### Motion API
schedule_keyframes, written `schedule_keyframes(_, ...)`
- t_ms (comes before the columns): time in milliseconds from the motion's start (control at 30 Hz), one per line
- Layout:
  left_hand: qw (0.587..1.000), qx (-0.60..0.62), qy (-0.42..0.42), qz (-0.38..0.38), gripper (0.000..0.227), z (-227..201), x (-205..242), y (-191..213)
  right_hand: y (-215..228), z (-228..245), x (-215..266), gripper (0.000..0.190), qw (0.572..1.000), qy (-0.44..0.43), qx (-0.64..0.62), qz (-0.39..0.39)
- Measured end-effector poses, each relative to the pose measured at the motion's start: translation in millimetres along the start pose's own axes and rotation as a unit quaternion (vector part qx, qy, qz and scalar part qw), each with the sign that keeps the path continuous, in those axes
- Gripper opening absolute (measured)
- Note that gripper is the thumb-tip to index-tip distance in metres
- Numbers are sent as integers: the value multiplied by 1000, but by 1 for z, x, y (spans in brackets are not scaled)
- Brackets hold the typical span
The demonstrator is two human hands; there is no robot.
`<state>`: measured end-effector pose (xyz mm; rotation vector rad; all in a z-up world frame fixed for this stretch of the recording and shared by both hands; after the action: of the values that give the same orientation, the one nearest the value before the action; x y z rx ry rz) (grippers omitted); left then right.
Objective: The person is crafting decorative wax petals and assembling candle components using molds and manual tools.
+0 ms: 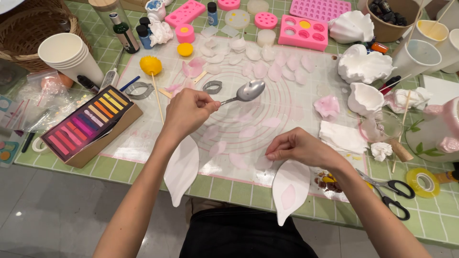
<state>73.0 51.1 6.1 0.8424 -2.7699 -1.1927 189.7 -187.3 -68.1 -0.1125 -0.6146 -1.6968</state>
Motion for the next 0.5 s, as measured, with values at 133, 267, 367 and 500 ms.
schedule_keyframes(133, 1000, -1, 18, 7, 21, 5, -1, -6, -2, -9, 4, 17, 999, -28, -26, -26)
schedule_keyframes(267, 1000, -1, 10, 6, 21, 5, -4, -9, 4, 6, 19, 17, 985, -77, 60, -140)
schedule_keyframes(367, 1000, 2, 7, 2, 21, 5, -6, -8, 8, 30, 31, 17, 957, -43, 178, -225)
schedule_keyframes(500, 1000, 2, -3, -12, 22, 3, -6, -1, 30, 18, 33, 17, 943, -72, 176, -272)
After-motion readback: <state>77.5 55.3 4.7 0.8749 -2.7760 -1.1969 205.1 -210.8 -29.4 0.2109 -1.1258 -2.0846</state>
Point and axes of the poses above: each hand's wrist, its own x-axis away from the middle knuckle, its own y-axis out of the back of the hand, z = x × y, the point moved 9 cm from there along -x, towards the middle knuckle, and after that the axes turned 9 degrees about -y, right-handed, at the moved point
